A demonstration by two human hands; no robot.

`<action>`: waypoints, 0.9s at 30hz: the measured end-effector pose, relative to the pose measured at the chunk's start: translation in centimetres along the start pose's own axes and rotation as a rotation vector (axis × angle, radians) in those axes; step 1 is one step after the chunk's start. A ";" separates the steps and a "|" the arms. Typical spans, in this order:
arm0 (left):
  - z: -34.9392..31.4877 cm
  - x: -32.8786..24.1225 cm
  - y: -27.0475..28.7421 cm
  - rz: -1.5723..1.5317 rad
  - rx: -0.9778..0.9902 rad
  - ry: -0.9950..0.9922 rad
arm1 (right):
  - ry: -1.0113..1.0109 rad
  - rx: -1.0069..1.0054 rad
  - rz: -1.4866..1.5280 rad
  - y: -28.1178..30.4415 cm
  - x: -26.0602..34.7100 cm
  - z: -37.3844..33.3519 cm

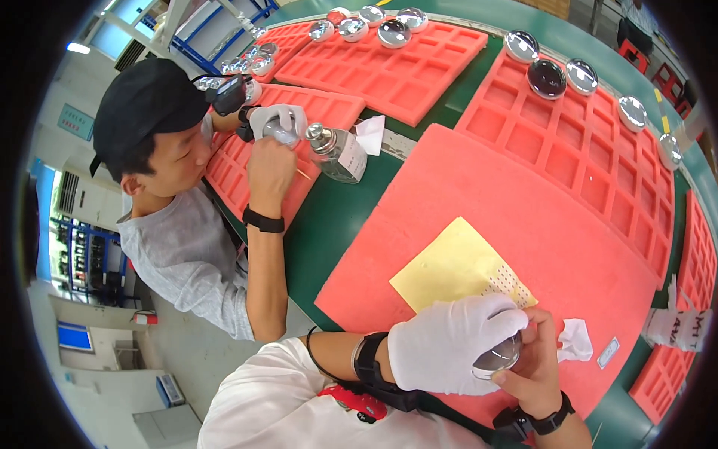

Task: The person wipes a glass sphere with a cloth, peels a small sticker from a sheet, and presses it onto the sphere. They then wipe the sphere again and place it into a white foam block.

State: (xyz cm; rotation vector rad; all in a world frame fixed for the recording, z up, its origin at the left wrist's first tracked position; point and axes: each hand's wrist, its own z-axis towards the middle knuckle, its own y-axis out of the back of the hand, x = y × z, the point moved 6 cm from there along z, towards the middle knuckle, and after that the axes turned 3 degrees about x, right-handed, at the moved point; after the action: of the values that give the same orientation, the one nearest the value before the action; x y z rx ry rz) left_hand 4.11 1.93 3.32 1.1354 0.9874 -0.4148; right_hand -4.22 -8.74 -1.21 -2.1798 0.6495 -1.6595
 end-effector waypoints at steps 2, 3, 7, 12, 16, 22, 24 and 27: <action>0.1 0.1 -0.2 -0.008 0.020 -0.001 | -0.011 -0.006 0.018 0.1 0.0 0.0; 0.1 0.1 -0.2 -0.017 0.028 -0.009 | -0.014 -0.002 0.020 0.1 0.0 -0.1; 0.2 0.2 -0.4 -0.026 0.066 0.010 | -0.014 0.011 0.026 0.2 -0.1 -0.2; 0.2 0.4 -0.8 -0.021 0.076 0.000 | 0.006 0.023 0.021 0.3 -0.2 -0.1; 0.2 0.5 -0.7 -0.032 0.072 0.009 | 0.001 0.022 0.014 0.4 -0.2 0.0; 0.2 0.3 -0.3 -0.030 0.052 0.000 | -0.007 0.025 0.013 0.3 -0.3 -0.1; 0.1 0.2 -0.3 -0.018 0.031 -0.020 | -0.004 0.016 0.010 0.3 -0.2 -0.1; 0.0 0.3 -0.4 -0.028 0.023 -0.019 | -0.004 0.022 0.003 0.3 -0.3 0.0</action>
State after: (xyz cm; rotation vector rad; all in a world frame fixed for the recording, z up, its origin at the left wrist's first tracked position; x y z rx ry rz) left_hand 4.04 1.80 2.86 1.1379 0.9851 -0.4593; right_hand -4.34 -8.83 -1.65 -2.1645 0.6302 -1.6527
